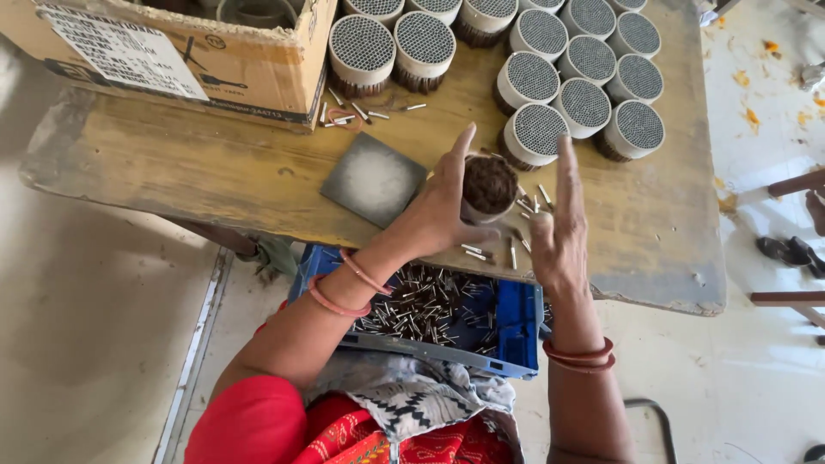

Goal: The person presses dark incense paste into a cylindrical mesh-topped mold by hand, inserts small incense sticks into the filled mold, and sets finished molds on the table. They repeatedly take paste from a cup, fill molds one at a time, and place completed molds with a batch on the worktable.

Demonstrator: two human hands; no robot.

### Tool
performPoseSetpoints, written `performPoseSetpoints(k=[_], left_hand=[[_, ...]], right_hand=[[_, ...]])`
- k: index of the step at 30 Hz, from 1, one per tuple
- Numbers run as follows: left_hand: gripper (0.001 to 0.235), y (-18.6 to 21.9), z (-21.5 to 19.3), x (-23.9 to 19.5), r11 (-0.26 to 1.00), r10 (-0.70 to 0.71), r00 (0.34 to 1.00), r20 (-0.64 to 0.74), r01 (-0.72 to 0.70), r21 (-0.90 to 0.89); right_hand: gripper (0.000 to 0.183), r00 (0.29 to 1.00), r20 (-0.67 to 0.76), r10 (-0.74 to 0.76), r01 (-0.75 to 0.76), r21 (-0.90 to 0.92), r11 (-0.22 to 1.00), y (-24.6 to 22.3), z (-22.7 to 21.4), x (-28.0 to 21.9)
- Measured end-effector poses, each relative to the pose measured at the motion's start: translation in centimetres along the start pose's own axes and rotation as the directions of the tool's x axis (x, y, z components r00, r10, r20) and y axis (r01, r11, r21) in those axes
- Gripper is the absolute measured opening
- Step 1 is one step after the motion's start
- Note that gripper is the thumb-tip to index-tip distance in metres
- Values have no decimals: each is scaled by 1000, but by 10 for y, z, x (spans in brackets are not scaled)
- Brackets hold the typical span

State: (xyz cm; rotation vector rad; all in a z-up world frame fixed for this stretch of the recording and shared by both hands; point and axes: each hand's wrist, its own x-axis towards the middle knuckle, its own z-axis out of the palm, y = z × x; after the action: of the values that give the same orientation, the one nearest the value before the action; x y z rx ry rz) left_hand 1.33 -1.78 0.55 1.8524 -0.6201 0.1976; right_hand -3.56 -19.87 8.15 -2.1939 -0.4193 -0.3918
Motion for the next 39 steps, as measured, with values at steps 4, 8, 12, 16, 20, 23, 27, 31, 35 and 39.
performPoseSetpoints(k=[4, 8, 12, 16, 20, 23, 27, 31, 35, 39], left_hand=[[149, 5, -8, -4, 998, 55, 998, 32, -56, 20], [139, -1, -4, 2, 988, 51, 995, 86, -38, -152], [141, 1, -6, 2, 976, 34, 995, 97, -12, -218], [137, -6, -6, -7, 972, 104, 987, 127, -73, -225], [135, 0, -14, -7, 992, 46, 979, 196, -22, -124], [126, -7, -20, -11, 998, 60, 976, 207, -55, -25], [101, -15, -22, -6, 998, 16, 958, 286, -32, 53], [94, -14, -26, 8, 994, -89, 937, 337, 64, 85], [99, -6, -25, 15, 985, -96, 939, 329, 43, 164], [96, 13, -1, 11, 918, 210, 961, 178, -256, 303]], right_hand=[[112, 983, -157, -93, 63, -189, 980, 5, 17, -14], [117, 918, 379, -114, 291, -449, 845, 16, 22, -10], [111, 946, 132, -296, 324, -410, 853, 22, 18, -10], [117, 920, 377, -106, 299, -502, 812, 10, 22, -6], [101, 988, 142, 62, -71, 58, 996, 18, -4, -11], [103, 990, 129, 60, -102, 348, 932, 37, -2, -25], [103, 952, 192, 238, -277, 209, 938, 38, 14, -33], [104, 950, 192, 245, -291, 266, 919, 45, 21, -23], [108, 953, 210, 218, -277, 312, 909, 42, 21, -16], [80, 968, -81, 238, -161, 529, 833, 66, 27, -37]])
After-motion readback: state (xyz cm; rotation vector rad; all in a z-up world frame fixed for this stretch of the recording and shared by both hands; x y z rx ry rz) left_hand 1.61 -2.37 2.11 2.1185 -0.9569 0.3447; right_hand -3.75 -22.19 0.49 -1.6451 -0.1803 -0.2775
